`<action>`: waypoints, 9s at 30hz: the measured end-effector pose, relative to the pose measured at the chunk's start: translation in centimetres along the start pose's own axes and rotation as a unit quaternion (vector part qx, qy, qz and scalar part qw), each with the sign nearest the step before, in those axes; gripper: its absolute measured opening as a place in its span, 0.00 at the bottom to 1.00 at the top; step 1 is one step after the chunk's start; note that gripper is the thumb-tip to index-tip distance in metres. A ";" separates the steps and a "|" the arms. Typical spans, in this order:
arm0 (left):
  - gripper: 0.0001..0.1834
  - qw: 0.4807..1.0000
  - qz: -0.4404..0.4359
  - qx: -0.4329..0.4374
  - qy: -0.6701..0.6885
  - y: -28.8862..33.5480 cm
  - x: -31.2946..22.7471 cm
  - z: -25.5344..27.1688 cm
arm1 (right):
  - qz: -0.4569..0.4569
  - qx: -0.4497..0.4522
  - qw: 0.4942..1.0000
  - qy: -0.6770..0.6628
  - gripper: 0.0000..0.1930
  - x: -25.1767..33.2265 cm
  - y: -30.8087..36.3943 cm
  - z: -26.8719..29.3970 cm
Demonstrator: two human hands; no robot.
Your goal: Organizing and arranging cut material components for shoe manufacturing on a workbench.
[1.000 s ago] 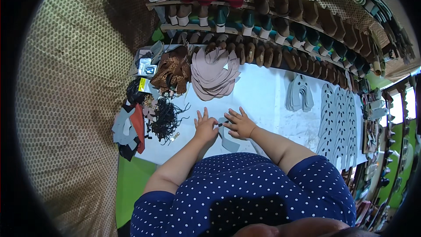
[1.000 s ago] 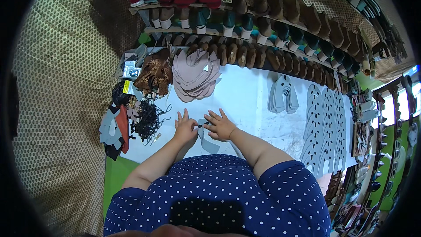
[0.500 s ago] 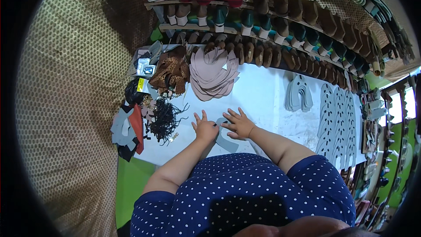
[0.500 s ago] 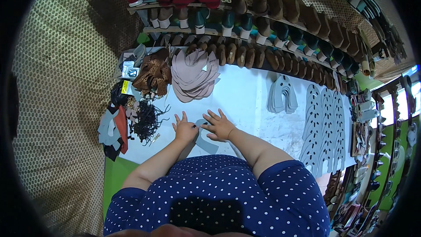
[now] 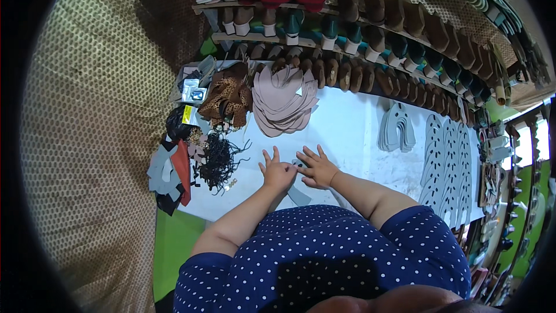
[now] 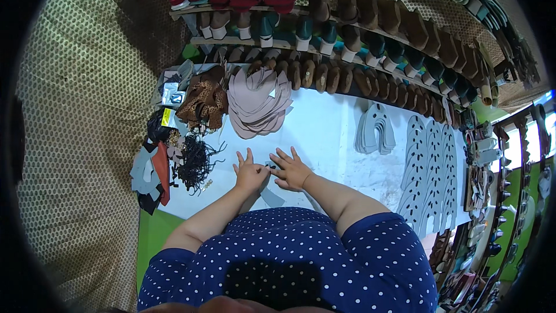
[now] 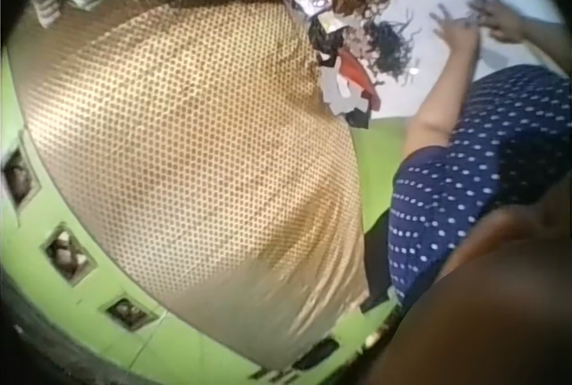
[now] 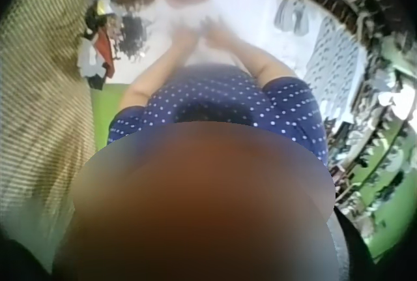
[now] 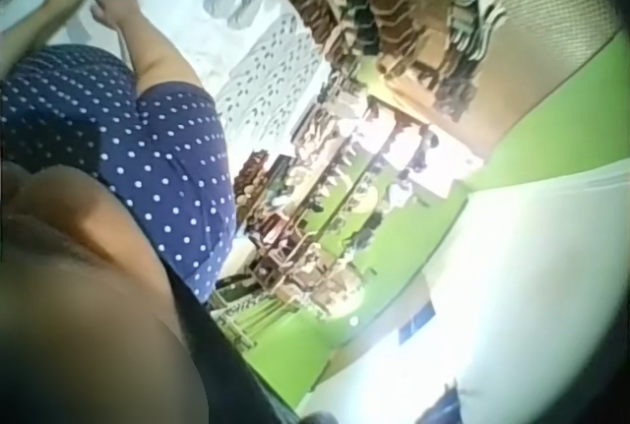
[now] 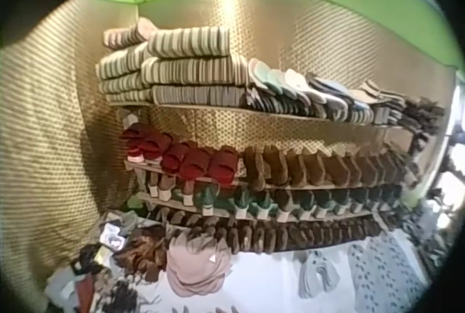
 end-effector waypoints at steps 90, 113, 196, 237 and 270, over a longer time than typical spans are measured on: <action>0.10 0.981 -0.092 -0.133 -0.104 1.0 2.9 0.6 | -0.240 -0.019 0.964 -0.117 0.04 -2.3 -3.5 -1.7; 0.09 0.991 -0.075 -0.092 -0.058 1.0 2.7 1.7 | -0.118 -0.097 0.987 -0.049 0.11 0.4 -2.2 -2.0; 0.08 0.998 0.004 -0.064 -0.024 1.1 1.8 1.2 | -0.041 -0.080 0.993 -0.080 0.35 -1.3 0.6 0.5; 0.24 0.977 -0.013 -0.156 -0.147 0.4 3.8 3.0 | -0.098 -0.140 0.984 -0.055 0.33 -3.0 0.9 -0.4; 0.32 0.920 0.171 -0.296 -0.194 8.8 24.3 16.1 | -0.118 -0.111 0.987 -0.003 0.33 -2.7 0.1 -0.5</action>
Point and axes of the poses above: each hand's wrist, its own y-axis away from the middle knuckle, its own z-axis out of the back of the hand, x = y × z, the point moved 8 cm from there along -y, towards the middle knuckle, and after that the axes turned 2 degrees about z, right-handed, at the moved point
